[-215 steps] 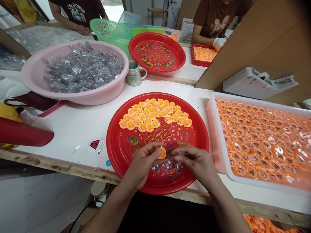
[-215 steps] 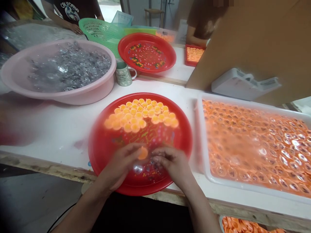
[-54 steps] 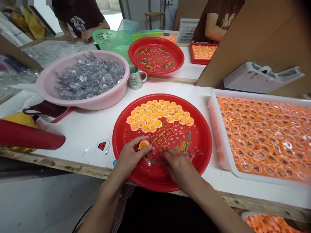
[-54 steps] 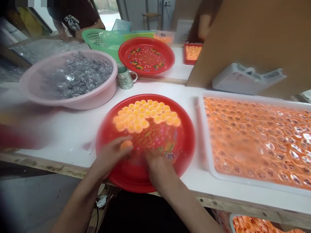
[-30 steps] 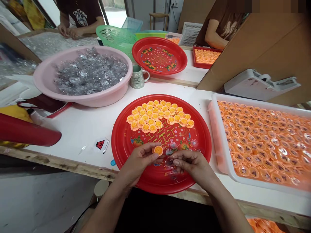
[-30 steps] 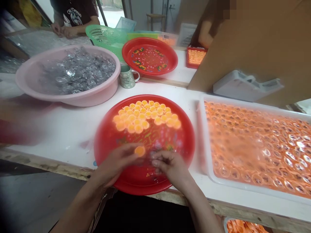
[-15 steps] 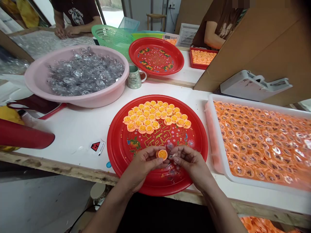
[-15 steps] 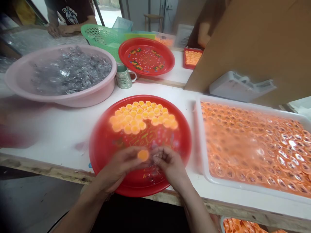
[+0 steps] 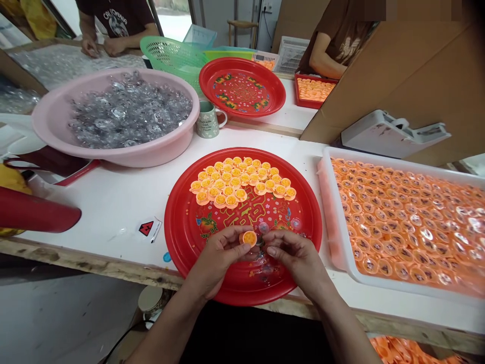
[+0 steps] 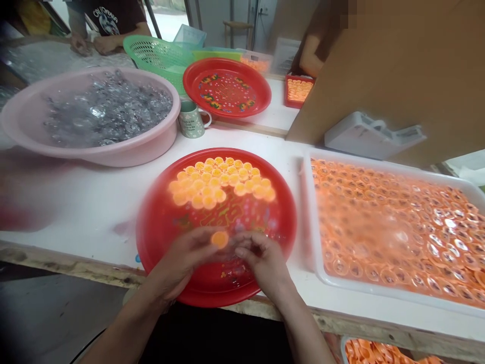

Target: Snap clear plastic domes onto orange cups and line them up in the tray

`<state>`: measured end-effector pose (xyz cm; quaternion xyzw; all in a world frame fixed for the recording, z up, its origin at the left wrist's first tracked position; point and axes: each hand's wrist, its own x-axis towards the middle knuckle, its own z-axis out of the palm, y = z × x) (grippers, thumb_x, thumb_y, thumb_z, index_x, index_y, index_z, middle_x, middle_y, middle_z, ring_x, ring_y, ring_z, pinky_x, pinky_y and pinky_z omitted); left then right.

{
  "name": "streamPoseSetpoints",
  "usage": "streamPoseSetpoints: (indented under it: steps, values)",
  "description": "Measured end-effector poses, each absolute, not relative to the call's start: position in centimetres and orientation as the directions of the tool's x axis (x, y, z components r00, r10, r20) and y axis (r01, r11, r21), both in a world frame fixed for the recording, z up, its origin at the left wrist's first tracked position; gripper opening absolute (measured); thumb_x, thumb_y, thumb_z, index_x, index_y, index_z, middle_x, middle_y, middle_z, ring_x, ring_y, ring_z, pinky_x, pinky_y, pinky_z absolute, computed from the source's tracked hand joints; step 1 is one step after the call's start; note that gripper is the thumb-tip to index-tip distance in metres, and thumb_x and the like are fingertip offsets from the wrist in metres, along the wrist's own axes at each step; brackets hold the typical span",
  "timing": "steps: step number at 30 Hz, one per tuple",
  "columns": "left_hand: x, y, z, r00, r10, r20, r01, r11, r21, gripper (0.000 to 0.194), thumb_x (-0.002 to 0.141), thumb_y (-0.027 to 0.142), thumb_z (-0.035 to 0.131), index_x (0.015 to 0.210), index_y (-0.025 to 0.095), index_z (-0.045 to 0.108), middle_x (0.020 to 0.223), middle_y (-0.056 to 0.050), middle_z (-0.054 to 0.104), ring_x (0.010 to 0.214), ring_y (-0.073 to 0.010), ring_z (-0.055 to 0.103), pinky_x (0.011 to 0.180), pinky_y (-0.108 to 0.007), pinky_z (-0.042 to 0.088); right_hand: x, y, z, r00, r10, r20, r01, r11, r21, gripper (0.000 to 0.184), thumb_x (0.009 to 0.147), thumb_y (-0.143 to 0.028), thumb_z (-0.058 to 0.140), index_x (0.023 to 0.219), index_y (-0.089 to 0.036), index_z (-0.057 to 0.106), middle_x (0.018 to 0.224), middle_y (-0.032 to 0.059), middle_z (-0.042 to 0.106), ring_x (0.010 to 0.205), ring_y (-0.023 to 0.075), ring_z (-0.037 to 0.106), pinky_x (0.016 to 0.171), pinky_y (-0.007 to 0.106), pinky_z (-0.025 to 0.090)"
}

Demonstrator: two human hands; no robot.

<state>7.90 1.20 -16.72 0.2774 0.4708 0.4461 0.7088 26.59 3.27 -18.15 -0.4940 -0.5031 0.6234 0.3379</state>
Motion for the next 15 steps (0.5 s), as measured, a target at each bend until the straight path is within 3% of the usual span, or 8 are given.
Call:
streamPoseSetpoints:
  steps: [5, 10, 15]
  values:
    - [7.9, 1.1, -16.7, 0.233, 0.882, -0.409, -0.375, 0.470, 0.799, 0.042, 0.070, 0.025, 0.078, 0.109, 0.015, 0.067, 0.108, -0.010, 0.070, 0.103, -0.0272, 0.065, 0.092, -0.041, 0.052, 26.5, 3.3, -17.3, -0.232, 0.932, -0.280, 0.057, -0.274, -0.960, 0.023, 0.072, -0.036, 0.077, 0.080, -0.019, 0.064, 0.071, -0.0010, 0.065, 0.068, 0.0137, 0.062, 0.065, 0.026, 0.050]
    - [8.0, 1.2, -16.0, 0.185, 0.891, -0.414, -0.228, 0.448, 0.864, 0.031, 0.077, 0.025, 0.071, 0.106, 0.016, 0.067, 0.096, -0.006, 0.069, 0.085, -0.0174, 0.063, 0.070, -0.025, 0.049, 26.2, 3.2, -16.8, -0.278, 0.916, -0.289, -0.040, -0.312, -0.949, 0.028, 0.073, -0.040, 0.077, 0.079, -0.019, 0.060, 0.067, -0.0004, 0.066, 0.061, 0.0132, 0.061, 0.060, 0.026, 0.052]
    - [7.9, 1.4, -15.8, 0.237, 0.879, -0.413, -0.190, 0.459, 0.868, 0.024, 0.075, 0.024, 0.073, 0.096, 0.018, 0.063, 0.096, -0.003, 0.069, 0.086, -0.0159, 0.061, 0.070, -0.023, 0.046, 26.1, 3.2, -16.6, -0.286, 0.908, -0.305, -0.057, -0.334, -0.941, 0.028, 0.071, -0.040, 0.079, 0.080, -0.020, 0.062, 0.068, -0.0008, 0.066, 0.059, 0.0136, 0.061, 0.055, 0.026, 0.053]
